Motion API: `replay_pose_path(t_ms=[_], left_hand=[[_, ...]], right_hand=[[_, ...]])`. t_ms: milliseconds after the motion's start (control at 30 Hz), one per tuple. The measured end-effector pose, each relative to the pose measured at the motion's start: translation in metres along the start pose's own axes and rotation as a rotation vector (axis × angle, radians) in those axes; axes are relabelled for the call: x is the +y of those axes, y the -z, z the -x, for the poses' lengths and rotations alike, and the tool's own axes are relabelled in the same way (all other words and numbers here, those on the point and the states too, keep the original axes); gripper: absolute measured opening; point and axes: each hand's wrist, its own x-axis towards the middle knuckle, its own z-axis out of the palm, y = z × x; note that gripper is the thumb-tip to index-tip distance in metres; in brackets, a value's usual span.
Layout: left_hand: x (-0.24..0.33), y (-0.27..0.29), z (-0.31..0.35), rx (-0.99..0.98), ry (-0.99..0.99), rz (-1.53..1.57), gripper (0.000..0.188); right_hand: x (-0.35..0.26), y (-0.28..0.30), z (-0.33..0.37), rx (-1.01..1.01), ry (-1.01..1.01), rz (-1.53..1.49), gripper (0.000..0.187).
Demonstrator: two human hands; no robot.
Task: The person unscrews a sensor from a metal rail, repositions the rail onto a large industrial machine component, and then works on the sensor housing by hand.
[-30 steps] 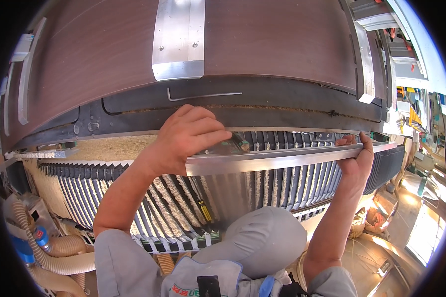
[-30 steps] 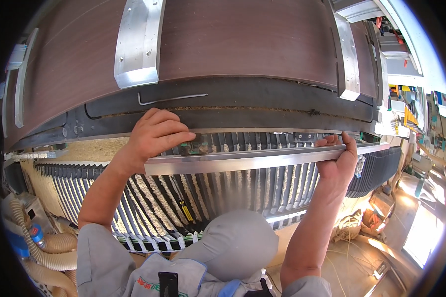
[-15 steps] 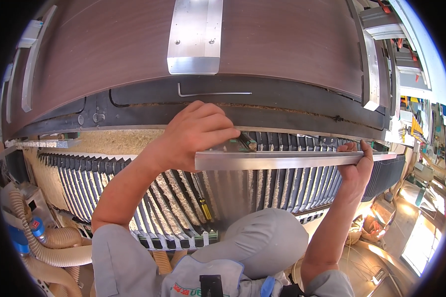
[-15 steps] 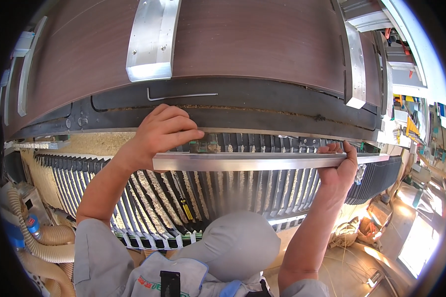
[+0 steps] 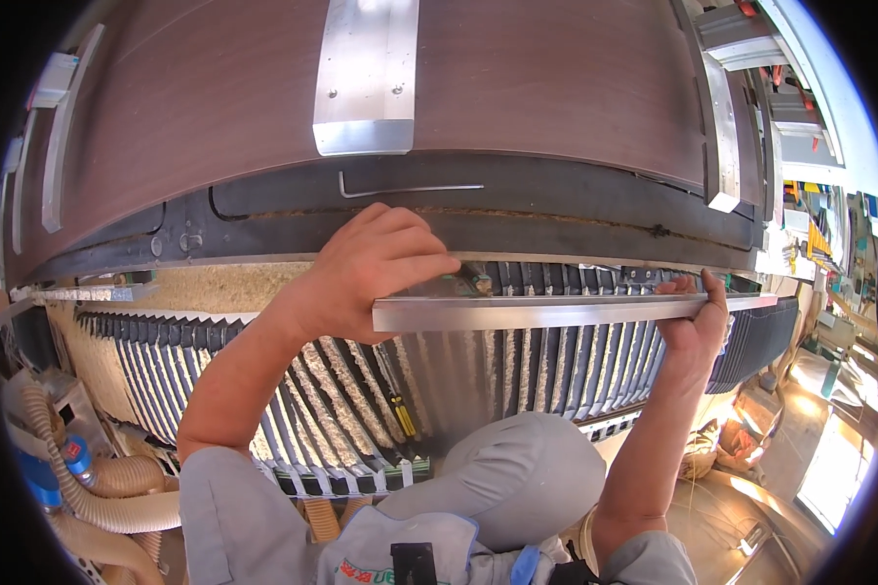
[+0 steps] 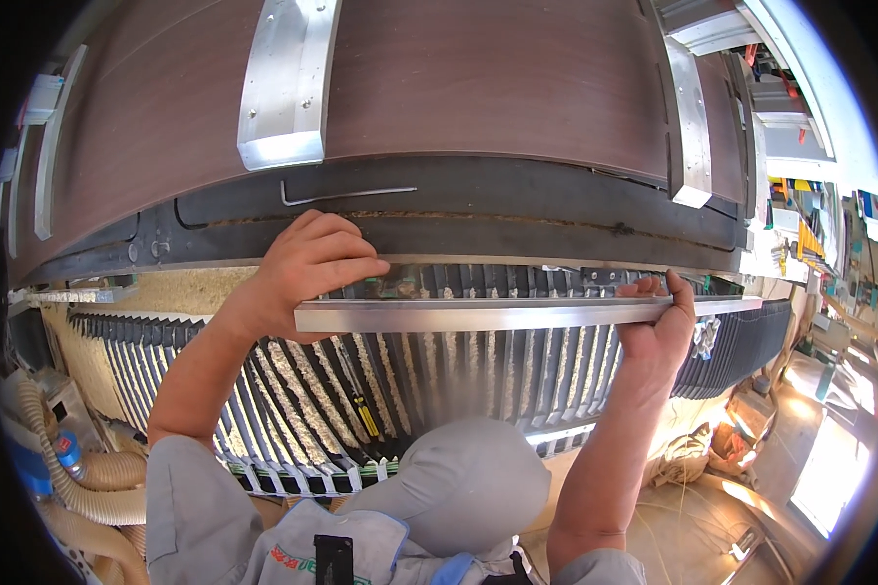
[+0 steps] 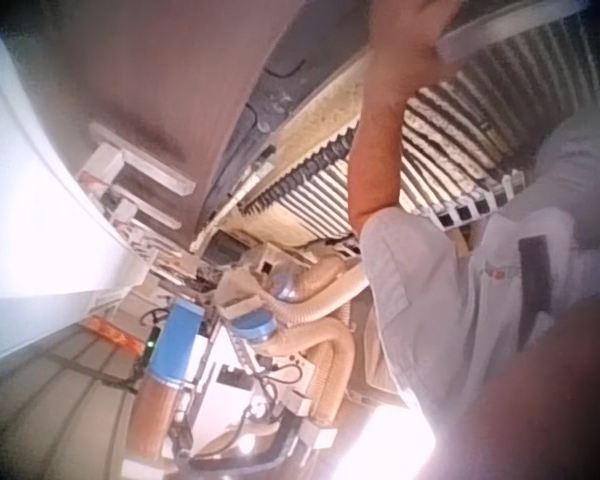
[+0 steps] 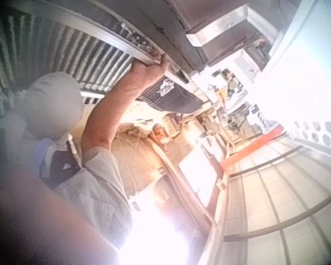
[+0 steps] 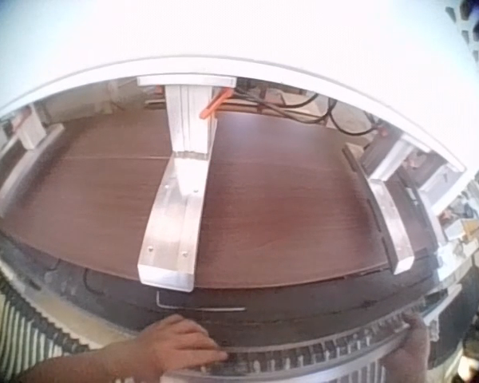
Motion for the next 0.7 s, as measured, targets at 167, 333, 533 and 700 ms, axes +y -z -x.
replay_pose_path(t_ms=[167,333,533,700], left_hand=[[0.003,0.004,-0.005,0.010,-0.025,0.001,0.055],[0.003,0.001,-0.002,0.011,-0.019,-0.018,0.058],[0.004,0.001,-0.003,-0.017,-0.061,-0.013,0.056],[0.006,0.006,-0.005,-0.009,-0.033,-0.068,0.055]], right_hand=[[0.000,0.003,-0.003,-0.056,0.003,-0.007,0.021],[0.003,0.002,0.000,-0.042,0.033,-0.009,0.027],[0.004,0.009,0.008,-0.109,0.022,0.019,0.040],[0.011,0.009,0.015,-0.197,0.027,0.105,0.056]])
